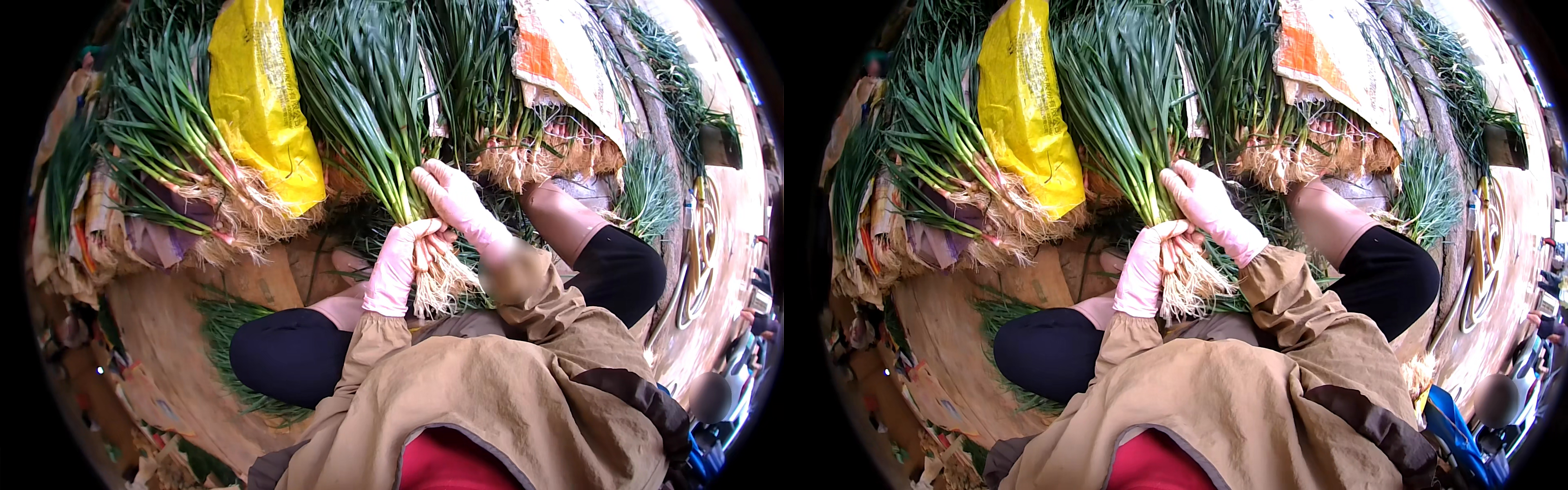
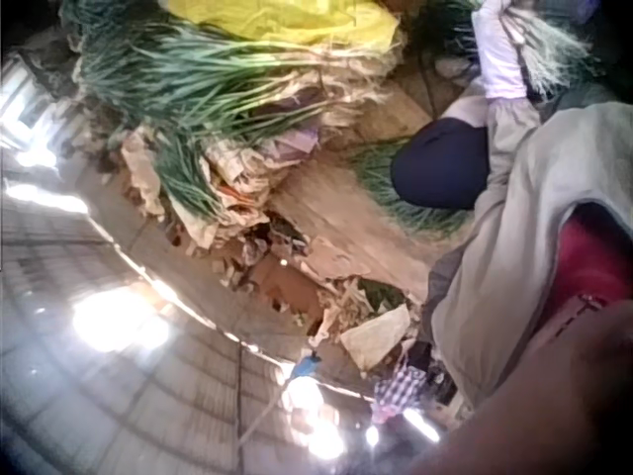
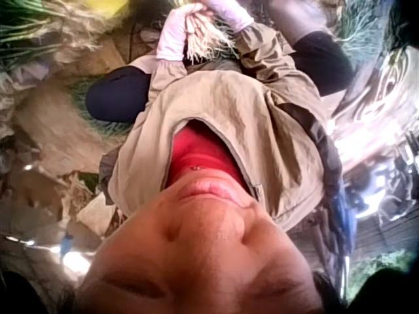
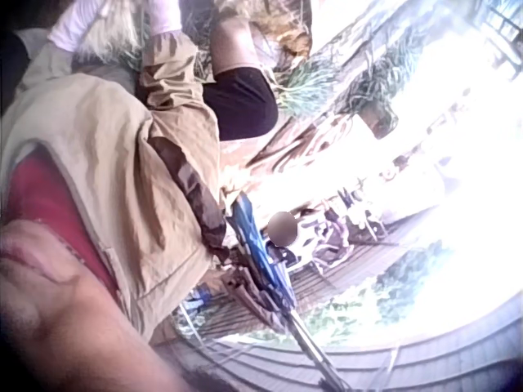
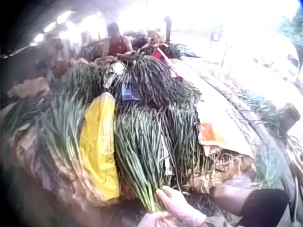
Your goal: The person picks up a bunch of green onions and removes the outer layers of the bulbs by hand while sitting on the floor.
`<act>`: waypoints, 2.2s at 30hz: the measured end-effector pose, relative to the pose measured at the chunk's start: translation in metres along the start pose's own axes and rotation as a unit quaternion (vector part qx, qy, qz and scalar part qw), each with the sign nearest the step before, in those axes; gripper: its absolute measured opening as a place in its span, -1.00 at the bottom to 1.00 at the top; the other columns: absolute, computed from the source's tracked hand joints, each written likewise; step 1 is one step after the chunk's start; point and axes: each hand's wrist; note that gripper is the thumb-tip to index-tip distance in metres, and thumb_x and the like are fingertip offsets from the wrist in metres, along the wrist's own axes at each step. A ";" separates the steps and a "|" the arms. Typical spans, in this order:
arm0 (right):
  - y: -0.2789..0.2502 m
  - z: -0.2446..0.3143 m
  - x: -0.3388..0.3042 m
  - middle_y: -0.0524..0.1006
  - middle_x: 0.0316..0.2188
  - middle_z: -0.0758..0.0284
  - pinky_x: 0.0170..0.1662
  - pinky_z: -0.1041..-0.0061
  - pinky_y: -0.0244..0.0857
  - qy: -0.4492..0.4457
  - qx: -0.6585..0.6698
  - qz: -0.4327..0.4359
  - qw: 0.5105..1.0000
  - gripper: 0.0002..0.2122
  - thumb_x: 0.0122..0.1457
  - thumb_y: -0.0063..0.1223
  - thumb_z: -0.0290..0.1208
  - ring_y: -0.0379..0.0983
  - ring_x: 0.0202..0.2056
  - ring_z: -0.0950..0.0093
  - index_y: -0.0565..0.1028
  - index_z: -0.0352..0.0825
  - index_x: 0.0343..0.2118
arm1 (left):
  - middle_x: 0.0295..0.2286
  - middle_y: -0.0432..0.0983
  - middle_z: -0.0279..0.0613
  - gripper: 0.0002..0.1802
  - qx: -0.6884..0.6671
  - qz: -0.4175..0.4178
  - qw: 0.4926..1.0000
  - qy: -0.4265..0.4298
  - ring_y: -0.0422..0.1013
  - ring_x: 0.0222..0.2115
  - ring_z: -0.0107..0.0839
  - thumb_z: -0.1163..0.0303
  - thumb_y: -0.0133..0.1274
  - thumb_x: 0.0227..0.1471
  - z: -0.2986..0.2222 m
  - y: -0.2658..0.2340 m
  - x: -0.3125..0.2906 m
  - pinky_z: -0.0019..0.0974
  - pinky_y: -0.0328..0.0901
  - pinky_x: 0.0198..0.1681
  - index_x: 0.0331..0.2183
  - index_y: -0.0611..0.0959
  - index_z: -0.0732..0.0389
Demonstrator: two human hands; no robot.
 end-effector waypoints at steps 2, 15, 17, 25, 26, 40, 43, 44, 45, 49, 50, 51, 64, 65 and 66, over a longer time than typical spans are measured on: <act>0.018 -0.018 0.001 0.50 -0.47 0.37 -0.35 0.55 0.34 0.153 0.477 0.035 0.865 -0.79 0.19 0.04 -0.22 0.43 -0.39 0.57 0.49 -0.28 -0.30 | -0.50 0.51 -0.13 -0.79 -0.010 0.051 0.999 -0.011 0.45 -0.51 -0.35 0.37 -0.06 0.07 0.008 -0.014 0.011 -0.28 0.39 -0.34 -0.39 0.55 0.34; -0.045 -0.014 0.047 0.52 -0.34 0.12 -0.20 0.29 0.38 0.046 -0.358 0.046 0.931 -0.60 0.07 0.12 -0.07 0.49 -0.31 0.23 0.43 -0.35 -0.25 | -0.52 0.39 -0.20 -0.76 -0.206 0.110 0.968 0.087 0.38 -0.43 -0.33 0.48 -0.01 -0.02 -0.019 -0.007 -0.017 -0.29 0.36 -0.35 -0.24 0.41 0.26; -0.056 -0.056 0.083 0.51 -0.33 0.10 -0.18 0.31 0.37 -0.073 -0.449 -0.165 0.875 -0.65 0.06 0.11 -0.14 0.49 -0.30 0.20 0.44 -0.33 -0.23 | -0.51 0.41 -0.19 -0.76 -0.178 0.120 0.975 0.066 0.40 -0.42 -0.34 0.50 -0.01 0.00 -0.009 0.001 0.003 -0.35 0.35 -0.36 -0.22 0.41 0.27; -0.074 -0.066 0.059 0.51 -0.49 0.36 -0.43 0.57 0.33 0.134 0.130 0.097 0.978 -0.85 0.20 -0.02 -0.41 0.41 -0.54 0.59 0.42 -0.28 -0.19 | -0.47 0.42 -0.21 -0.77 -0.219 0.124 0.966 0.063 0.40 -0.40 -0.33 0.48 -0.02 0.02 -0.017 -0.009 -0.008 -0.28 0.35 -0.34 -0.21 0.44 0.23; -0.069 -0.062 0.036 0.52 -0.48 0.35 -0.40 0.50 0.36 0.084 -0.035 0.199 0.976 -0.87 0.18 -0.03 -0.43 0.45 -0.51 0.49 0.43 -0.28 -0.22 | -0.46 0.43 -0.21 -0.77 -0.207 0.116 0.969 0.067 0.41 -0.39 -0.33 0.48 -0.02 0.02 -0.018 -0.014 -0.008 -0.27 0.36 -0.33 -0.21 0.44 0.23; -0.065 -0.014 0.105 0.57 -0.40 0.20 -0.23 0.44 0.38 0.142 -0.266 0.025 0.953 -0.76 0.09 0.10 -0.27 0.52 -0.34 0.39 0.54 -0.34 -0.30 | -0.18 0.47 -0.02 -0.78 -0.086 0.097 0.982 0.134 0.40 -0.08 -0.16 0.45 -0.08 0.02 -0.019 -0.005 -0.003 -0.07 0.42 -0.14 -0.23 0.50 0.23; -0.089 -0.013 0.088 0.56 -0.38 0.32 -0.27 0.54 0.30 0.059 0.114 0.002 0.992 -0.73 0.14 0.09 -0.22 0.43 -0.40 0.58 0.53 -0.33 -0.23 | -0.13 0.45 -0.02 -0.79 -0.124 0.111 0.981 0.098 0.37 -0.05 -0.18 0.47 -0.10 0.03 -0.019 -0.011 -0.004 -0.01 0.45 -0.21 -0.23 0.50 0.22; -0.098 -0.025 0.083 0.57 -0.32 0.34 -0.23 0.59 0.29 0.080 0.148 0.058 0.984 -0.71 0.17 0.06 -0.19 0.43 -0.35 0.57 0.54 -0.32 -0.21 | -0.13 0.45 -0.02 -0.79 -0.137 0.107 0.981 0.087 0.37 -0.05 -0.18 0.47 -0.10 0.03 -0.019 -0.006 -0.004 -0.02 0.46 -0.22 -0.23 0.50 0.22; -0.096 -0.026 0.075 0.57 -0.30 0.36 -0.20 0.58 0.29 0.126 0.077 0.086 0.985 -0.72 0.19 0.04 -0.19 0.43 -0.30 0.58 0.54 -0.29 -0.20 | -0.13 0.45 -0.02 -0.79 -0.121 0.097 0.984 0.091 0.35 -0.03 -0.18 0.48 -0.09 0.03 -0.018 -0.007 -0.005 -0.03 0.45 -0.21 -0.23 0.51 0.23; -0.077 -0.022 0.028 0.54 -0.25 0.48 -0.08 0.56 0.23 0.130 0.183 0.164 0.961 -0.73 0.26 -0.09 -0.17 0.40 -0.19 0.62 0.54 -0.22 -0.16 | -0.42 0.54 -0.08 -0.77 -0.017 -0.003 0.991 0.136 0.49 -0.42 -0.39 0.44 -0.02 0.03 -0.019 -0.003 0.000 -0.43 0.38 -0.49 -0.22 0.54 0.28; -0.069 -0.014 0.018 0.52 -0.26 0.51 -0.12 0.65 0.22 0.132 0.197 0.179 0.955 -0.73 0.27 -0.11 -0.18 0.37 -0.25 0.67 0.52 -0.24 -0.16 | -0.52 0.52 -0.15 -0.76 0.019 -0.029 0.992 0.122 0.45 -0.57 -0.46 0.43 0.00 0.02 -0.019 -0.005 -0.003 -0.51 0.28 -0.59 -0.22 0.55 0.28; -0.061 -0.013 0.009 0.52 -0.28 0.51 -0.14 0.65 0.22 0.114 0.239 0.188 0.946 -0.73 0.27 -0.11 -0.19 0.36 -0.26 0.69 0.52 -0.26 -0.18 | -0.62 0.50 -0.22 -0.75 0.056 -0.049 0.992 0.105 0.41 -0.72 -0.54 0.41 0.02 0.02 -0.022 0.000 -0.005 -0.59 0.18 -0.69 -0.22 0.56 0.29; -0.036 -0.072 0.013 0.43 -0.64 0.31 -0.44 0.52 0.24 0.177 0.048 -0.121 0.976 -0.75 0.15 -0.06 -0.26 0.35 -0.54 0.48 0.44 -0.33 -0.56 | -0.54 0.50 -0.22 -0.81 0.066 0.019 0.989 0.134 0.38 -0.62 -0.57 0.41 -0.06 0.02 -0.010 0.012 -0.006 -0.57 0.22 -0.55 -0.38 0.59 0.32; -0.045 -0.083 0.008 0.45 -0.62 0.33 -0.42 0.52 0.27 0.156 -0.081 -0.049 0.983 -0.73 0.15 -0.06 -0.23 0.39 -0.52 0.49 0.46 -0.33 -0.55 | -0.54 0.50 -0.22 -0.80 0.062 0.036 0.990 0.120 0.38 -0.60 -0.56 0.41 -0.05 0.01 -0.012 0.012 -0.007 -0.56 0.23 -0.52 -0.37 0.58 0.32; -0.053 -0.092 0.006 0.48 -0.59 0.34 -0.39 0.52 0.30 0.130 -0.209 0.021 0.969 -0.72 0.15 -0.06 -0.20 0.42 -0.49 0.49 0.48 -0.33 -0.53 | -0.53 0.49 -0.22 -0.80 0.058 0.056 0.991 0.108 0.39 -0.58 -0.56 0.42 -0.05 0.00 -0.015 0.014 -0.006 -0.56 0.23 -0.50 -0.36 0.58 0.33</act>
Point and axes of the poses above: each hand's wrist, its own x-axis towards the middle knuckle, its own y-axis out of the palm, z = x × y
